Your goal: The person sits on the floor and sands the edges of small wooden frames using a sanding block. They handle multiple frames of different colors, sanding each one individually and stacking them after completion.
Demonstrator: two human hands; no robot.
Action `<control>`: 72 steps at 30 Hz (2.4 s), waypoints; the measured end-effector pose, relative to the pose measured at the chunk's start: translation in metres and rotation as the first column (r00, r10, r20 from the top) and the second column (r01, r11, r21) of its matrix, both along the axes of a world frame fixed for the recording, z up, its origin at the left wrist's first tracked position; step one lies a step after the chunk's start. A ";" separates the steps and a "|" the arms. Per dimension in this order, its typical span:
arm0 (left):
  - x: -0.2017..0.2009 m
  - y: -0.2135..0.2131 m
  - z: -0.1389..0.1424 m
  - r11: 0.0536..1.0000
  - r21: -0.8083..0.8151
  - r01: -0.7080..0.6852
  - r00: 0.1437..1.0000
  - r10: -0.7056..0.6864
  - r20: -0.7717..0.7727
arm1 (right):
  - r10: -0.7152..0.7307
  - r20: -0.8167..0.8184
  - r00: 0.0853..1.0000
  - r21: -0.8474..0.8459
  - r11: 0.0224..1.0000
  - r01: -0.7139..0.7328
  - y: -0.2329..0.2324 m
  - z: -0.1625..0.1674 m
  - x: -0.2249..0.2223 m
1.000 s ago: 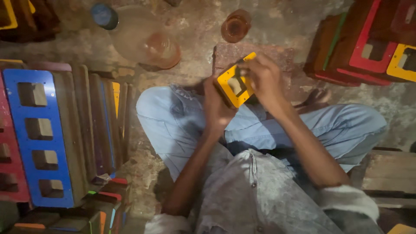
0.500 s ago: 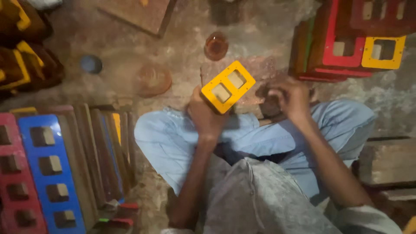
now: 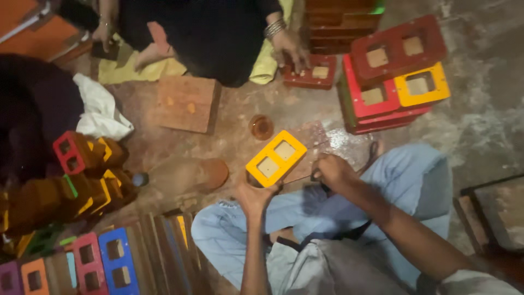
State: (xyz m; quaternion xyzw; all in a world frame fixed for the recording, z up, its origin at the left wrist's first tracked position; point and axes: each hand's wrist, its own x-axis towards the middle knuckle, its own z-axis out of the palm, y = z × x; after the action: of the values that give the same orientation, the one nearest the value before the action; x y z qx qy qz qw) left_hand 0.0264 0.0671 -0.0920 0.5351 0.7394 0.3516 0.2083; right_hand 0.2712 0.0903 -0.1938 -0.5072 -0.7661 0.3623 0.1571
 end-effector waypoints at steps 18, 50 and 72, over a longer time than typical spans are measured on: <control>0.188 0.087 0.033 0.778 0.183 0.601 0.787 -0.616 0.035 | -0.058 -0.445 0.894 0.065 0.993 0.096 0.001 0.001 -0.010; 0.209 0.137 0.036 0.746 0.317 0.586 0.788 -0.616 -0.008 | -0.080 -0.227 0.971 0.038 0.995 0.091 0.015 -0.002 -0.027; 0.282 0.243 0.057 0.332 -0.226 0.916 0.157 -0.815 -0.558 | -0.065 -0.250 0.966 0.168 0.980 0.109 0.019 0.017 -0.023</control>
State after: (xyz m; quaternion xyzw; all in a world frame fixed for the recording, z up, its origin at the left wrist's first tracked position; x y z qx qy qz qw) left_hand 0.3080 0.3098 -0.0352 0.9526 0.2879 0.0434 0.0881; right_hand 0.2484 0.1090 -0.1771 -0.4759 -0.7477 0.3436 0.3105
